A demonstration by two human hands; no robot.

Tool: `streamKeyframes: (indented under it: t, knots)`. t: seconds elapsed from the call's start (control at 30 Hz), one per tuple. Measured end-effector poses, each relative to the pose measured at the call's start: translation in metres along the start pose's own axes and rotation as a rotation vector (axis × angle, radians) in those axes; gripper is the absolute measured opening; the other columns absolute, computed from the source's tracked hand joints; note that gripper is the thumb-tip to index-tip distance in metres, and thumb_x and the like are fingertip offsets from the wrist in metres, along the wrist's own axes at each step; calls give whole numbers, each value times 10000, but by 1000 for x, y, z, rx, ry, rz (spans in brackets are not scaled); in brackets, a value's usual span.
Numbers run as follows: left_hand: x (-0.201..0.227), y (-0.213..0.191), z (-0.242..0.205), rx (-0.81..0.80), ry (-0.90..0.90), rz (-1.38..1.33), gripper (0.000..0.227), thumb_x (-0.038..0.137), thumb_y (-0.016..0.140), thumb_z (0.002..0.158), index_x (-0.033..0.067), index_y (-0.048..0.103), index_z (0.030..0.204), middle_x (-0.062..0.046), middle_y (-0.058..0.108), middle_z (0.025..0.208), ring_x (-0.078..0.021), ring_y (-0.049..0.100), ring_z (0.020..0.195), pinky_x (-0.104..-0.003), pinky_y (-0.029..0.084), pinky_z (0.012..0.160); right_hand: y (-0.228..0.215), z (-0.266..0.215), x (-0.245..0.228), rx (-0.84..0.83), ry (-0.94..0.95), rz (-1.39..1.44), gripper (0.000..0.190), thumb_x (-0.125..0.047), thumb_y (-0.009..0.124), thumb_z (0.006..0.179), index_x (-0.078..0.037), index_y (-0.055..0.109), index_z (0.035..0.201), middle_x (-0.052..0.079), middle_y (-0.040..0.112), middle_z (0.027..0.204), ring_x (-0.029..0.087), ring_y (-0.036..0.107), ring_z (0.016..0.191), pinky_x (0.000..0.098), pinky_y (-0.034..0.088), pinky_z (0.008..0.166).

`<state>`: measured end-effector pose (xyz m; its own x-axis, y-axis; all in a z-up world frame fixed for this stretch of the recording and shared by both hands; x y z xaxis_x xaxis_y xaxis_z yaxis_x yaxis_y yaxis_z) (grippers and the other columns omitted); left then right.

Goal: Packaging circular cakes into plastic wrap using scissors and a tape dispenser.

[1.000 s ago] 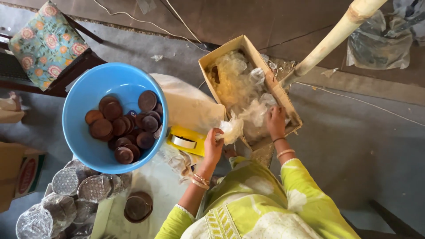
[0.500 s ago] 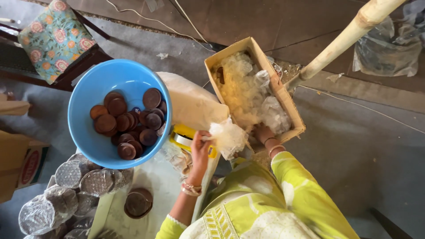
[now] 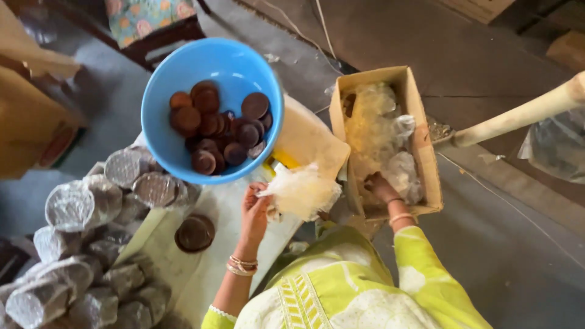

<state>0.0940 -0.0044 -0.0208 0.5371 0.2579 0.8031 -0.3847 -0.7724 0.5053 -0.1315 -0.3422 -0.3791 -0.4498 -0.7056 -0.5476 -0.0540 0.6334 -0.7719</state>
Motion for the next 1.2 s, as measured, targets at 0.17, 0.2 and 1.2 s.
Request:
streamKeyframes:
  t: [0.17, 0.2, 1.2]
  knots:
    - [41, -41, -33, 35, 153, 16, 159, -1, 601, 957, 69, 594, 1099, -11, 627, 1053, -90, 579, 892, -246, 475, 773, -134, -84, -77, 236, 215, 58, 188, -221, 652, 947, -146, 700, 1111, 181, 600, 1224, 414, 611, 1118, 506, 514, 955]
    - [46, -57, -41, 61, 191, 29, 158, 0, 609, 978, 57, 603, 1124, -18, 630, 1063, -85, 561, 890, -239, 449, 789, -152, -94, -85, 329, 267, -80, 165, -196, 659, 966, -144, 693, 1119, 168, 626, 1209, 412, 613, 1138, 504, 516, 975]
    - [79, -192, -188, 448, 296, -28, 210, -4, 590, 933, 90, 601, 1120, 18, 662, 1049, -33, 566, 794, -194, 438, 708, 63, 10, 62, -279, 479, 836, 314, -254, 472, 1062, -56, 603, 1267, 129, 621, 1253, 347, 577, 1135, 391, 457, 911]
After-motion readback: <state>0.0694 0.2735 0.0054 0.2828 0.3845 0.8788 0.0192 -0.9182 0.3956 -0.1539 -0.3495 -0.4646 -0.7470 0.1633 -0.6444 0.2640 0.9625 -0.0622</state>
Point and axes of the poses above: each hand's wrist, its own z-axis towards the middle knuckle, its own y-axis out of the palm, x = y × z, the point moved 8 cm from there along z, towards the middle knuckle
